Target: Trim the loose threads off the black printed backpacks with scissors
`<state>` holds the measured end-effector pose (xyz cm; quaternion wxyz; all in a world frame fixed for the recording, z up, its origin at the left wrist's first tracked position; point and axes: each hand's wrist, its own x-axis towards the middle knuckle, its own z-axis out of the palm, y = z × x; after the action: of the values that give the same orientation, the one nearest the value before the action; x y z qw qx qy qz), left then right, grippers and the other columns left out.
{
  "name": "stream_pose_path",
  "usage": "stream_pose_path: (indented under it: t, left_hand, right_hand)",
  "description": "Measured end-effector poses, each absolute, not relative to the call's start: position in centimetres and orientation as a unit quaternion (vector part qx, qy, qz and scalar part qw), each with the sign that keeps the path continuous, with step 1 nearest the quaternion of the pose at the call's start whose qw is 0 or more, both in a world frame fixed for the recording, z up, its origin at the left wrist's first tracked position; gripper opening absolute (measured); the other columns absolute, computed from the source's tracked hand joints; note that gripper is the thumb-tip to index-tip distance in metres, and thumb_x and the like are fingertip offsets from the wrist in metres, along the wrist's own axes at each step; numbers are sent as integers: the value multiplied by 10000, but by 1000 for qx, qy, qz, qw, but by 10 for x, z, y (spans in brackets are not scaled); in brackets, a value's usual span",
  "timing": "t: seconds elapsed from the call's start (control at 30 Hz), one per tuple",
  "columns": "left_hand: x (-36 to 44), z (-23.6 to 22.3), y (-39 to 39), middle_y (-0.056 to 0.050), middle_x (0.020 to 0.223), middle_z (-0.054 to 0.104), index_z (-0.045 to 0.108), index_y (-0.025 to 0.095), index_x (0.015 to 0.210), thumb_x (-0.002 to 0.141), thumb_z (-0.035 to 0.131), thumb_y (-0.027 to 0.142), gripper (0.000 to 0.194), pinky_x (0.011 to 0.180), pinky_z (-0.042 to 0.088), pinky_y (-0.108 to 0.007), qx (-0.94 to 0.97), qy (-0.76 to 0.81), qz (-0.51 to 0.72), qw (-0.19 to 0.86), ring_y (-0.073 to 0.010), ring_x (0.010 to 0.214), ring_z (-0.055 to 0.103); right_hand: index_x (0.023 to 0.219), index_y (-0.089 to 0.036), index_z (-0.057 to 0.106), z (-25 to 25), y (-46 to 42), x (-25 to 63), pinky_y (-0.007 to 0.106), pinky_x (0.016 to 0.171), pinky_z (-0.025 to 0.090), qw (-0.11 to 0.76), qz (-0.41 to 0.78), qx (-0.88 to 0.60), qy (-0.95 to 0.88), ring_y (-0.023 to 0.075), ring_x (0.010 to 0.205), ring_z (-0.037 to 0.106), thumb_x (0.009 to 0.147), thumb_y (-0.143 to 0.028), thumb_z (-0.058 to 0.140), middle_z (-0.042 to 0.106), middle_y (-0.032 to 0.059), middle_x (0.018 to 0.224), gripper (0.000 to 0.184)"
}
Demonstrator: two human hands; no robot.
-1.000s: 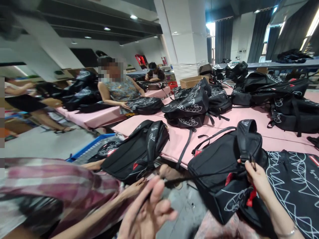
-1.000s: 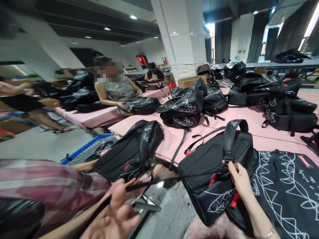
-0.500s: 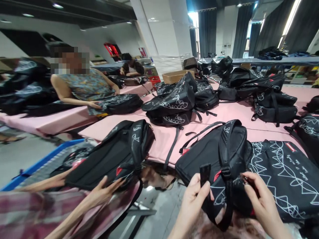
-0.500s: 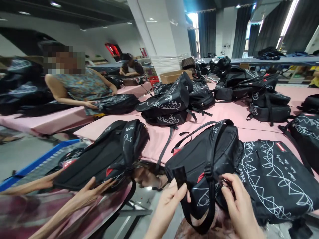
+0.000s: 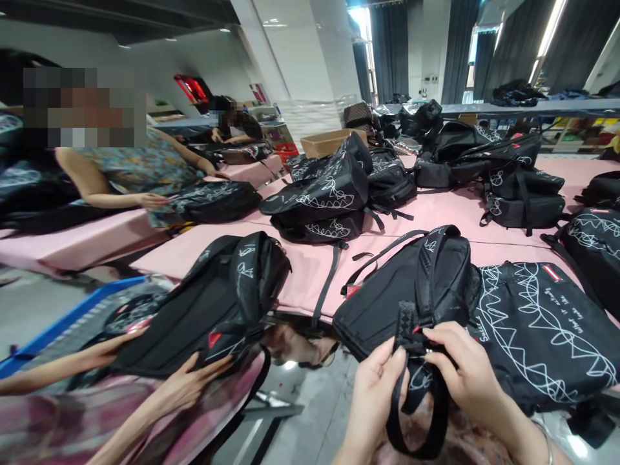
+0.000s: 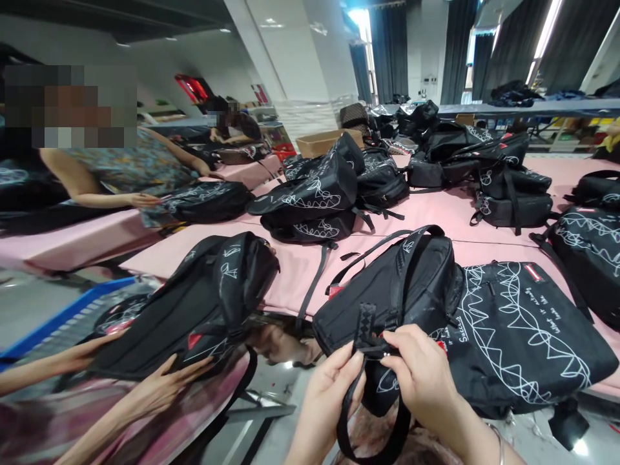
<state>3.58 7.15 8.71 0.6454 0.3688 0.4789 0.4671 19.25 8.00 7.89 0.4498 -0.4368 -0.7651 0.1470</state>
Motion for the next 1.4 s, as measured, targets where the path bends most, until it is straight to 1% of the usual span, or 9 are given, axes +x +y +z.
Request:
stream_pose_path:
  t: [0.27,0.5,0.63,0.77,0.83,0.93,1.07,1.2,1.4]
  left_hand:
    - [36,86,70,3,680,551,651,138,908,740,623,366,285,515,363,-173,420,479,459,620,-74,554,426]
    - [41,94,68,56,510,466,634,129,883,711,660,338,272,412,289,-146,381,449,458,666,-32,412,332]
    - [39,83,70,111,376,275,563,148,753,801,558,336,194,321,194,-110,280,254,438,815,-2,295,154]
    - [43,68,70,126,349,220,514,156,726,818,507,372,235,280,152,-105,245,98,279,923,1,259,89]
    - [49,67,68,123,358,237,543,145,800,793,531,422,278,292,178,-114,264,140,232,926,-2,265,123]
    - [54,74,65,55,462,465,597,153,918,710,633,438,355,404,362,-156,362,315,338,810,-44,359,388]
    - [54,84,67,-51,738,670,684,144,820,635,711,357,283,616,478,-228,451,481,439,610,-133,609,598]
    - [50,88,74,-42,520,649,685,108,861,668,671,400,349,523,473,-231,369,511,441,639,-125,473,564]
    - [49,91,77,-74,560,685,686,85,906,629,706,392,414,512,478,-228,328,516,461,643,-128,466,578]
  right_hand:
    - [970,-174,601,74,81,191,308,689,513,466,105,-451,-754,176,773,607,865,-162,436,645,78,839,197]
    - [954,-184,613,77,75,194,311,708,492,448,150,-451,-757,180,782,594,862,-167,441,640,73,854,196]
    - [936,-207,602,80,72,195,281,694,486,526,280,-456,-661,169,781,589,840,-213,480,626,53,849,155]
    - [918,-194,602,78,75,193,255,623,476,547,488,-426,-530,153,692,567,731,-361,635,605,27,770,254]
    - [791,-174,600,75,77,192,225,517,434,529,557,-423,-481,111,540,498,691,-408,675,536,-20,609,265]
    - [777,-163,581,73,80,193,208,502,408,541,586,-434,-418,90,514,467,713,-427,660,514,-38,583,283]
    - [869,-164,572,75,81,195,250,648,464,537,544,-450,-462,137,693,561,761,-386,611,606,10,752,250]
    - [1051,-191,496,70,78,203,284,735,485,542,350,-533,-547,162,813,591,818,-270,528,612,45,898,248]
    - [957,-183,569,58,73,220,335,760,495,470,50,-498,-727,196,870,597,859,-155,447,631,87,895,159]
